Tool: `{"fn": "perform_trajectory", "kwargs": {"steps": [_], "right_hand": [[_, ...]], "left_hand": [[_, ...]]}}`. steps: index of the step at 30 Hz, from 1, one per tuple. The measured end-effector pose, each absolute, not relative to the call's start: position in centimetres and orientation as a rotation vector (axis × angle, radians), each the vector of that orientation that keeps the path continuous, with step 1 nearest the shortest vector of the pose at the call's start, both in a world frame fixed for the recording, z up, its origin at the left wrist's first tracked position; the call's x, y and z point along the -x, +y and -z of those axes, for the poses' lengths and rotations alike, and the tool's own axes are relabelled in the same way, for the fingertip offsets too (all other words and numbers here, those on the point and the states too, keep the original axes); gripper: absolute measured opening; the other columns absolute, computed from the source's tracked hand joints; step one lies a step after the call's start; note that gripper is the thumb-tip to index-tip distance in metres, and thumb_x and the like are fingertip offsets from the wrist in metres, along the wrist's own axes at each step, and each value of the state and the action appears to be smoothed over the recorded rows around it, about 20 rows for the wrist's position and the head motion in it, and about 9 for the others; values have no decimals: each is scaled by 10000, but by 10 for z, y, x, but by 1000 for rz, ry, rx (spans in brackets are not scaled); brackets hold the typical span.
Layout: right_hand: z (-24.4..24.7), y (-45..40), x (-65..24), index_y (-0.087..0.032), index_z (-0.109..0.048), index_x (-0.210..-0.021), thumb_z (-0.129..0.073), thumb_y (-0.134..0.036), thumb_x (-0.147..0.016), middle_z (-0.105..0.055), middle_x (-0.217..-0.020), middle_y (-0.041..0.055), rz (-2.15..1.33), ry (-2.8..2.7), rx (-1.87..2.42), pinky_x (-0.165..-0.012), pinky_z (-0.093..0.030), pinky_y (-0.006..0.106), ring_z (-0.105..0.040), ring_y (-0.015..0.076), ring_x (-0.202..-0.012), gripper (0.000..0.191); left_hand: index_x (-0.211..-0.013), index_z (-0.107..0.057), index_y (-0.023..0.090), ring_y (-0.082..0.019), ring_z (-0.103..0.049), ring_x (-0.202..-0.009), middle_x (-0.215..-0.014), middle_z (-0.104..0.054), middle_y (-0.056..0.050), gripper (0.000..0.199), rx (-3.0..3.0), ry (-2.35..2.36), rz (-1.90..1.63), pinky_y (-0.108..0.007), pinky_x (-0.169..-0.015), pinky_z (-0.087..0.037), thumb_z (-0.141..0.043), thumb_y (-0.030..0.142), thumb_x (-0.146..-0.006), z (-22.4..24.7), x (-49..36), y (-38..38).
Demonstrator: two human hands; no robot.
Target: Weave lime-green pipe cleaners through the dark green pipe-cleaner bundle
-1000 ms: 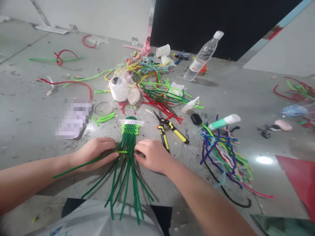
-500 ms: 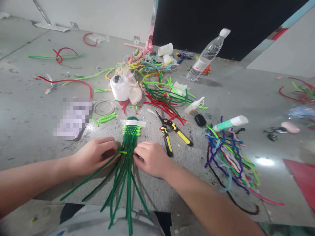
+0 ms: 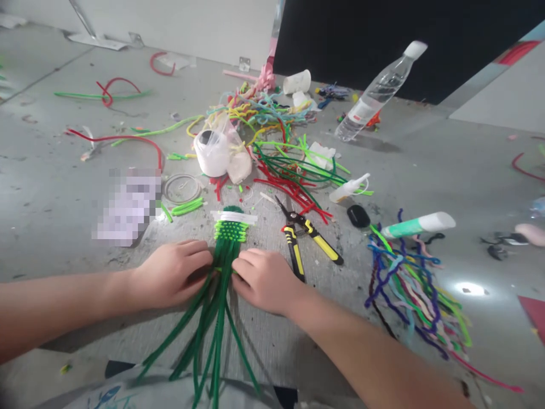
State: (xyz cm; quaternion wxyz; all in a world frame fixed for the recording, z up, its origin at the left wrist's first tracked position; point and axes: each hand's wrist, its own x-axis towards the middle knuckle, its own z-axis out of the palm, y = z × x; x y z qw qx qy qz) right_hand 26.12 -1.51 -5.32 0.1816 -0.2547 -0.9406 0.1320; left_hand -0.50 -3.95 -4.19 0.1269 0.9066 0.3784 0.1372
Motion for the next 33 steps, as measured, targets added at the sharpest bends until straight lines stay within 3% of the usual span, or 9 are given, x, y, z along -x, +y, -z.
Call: {"fn": "perform_trajectory", "kwargs": {"steps": [8, 20, 26, 33], "right_hand": [[50, -13, -266, -208, -672, -866, -471, -200, -1151, -610, -748, 16, -372, -2631, 608, -647, -379, 337, -494, 186, -709, 348], [52, -13, -268, -218, -657, -837, -510, -219, -1128, -583, -736, 10, -349, -2624, 580, -649, -368, 332, -476, 186, -701, 326], [56, -13, -267, -206, -680, -845, -456, -229, -1184, -618, -726, 11, -275, -2600, 584, -663, -394, 313, -510, 174, -696, 407], [63, -10, -267, -218, -688, -879, -501, -239, -1171, -664, -755, 20, -341, -2519, 811, -703, -442, 313, -573, 181, -725, 347]], "left_hand": [[-1026, -656, 216, -167, -665, -695, -848, -701, -8, 104, -2517, 941, -546, -273, -621, -485, -560, 182, -1048, 42, 15, -26], [-963, -680, 212, -162, -653, -688, -837, -710, -16, 240, -2575, 855, -560, -280, -628, -481, -485, 167, -1096, 40, 16, -20], [-985, -689, 204, -167, -665, -716, -855, -709, -25, 216, -2555, 893, -588, -276, -632, -498, -510, 202, -1105, 38, 15, -22], [-985, -696, 200, -186, -690, -747, -873, -719, -44, 193, -2521, 1019, -616, -286, -652, -546, -542, 236, -1094, 40, 11, -21]]}}
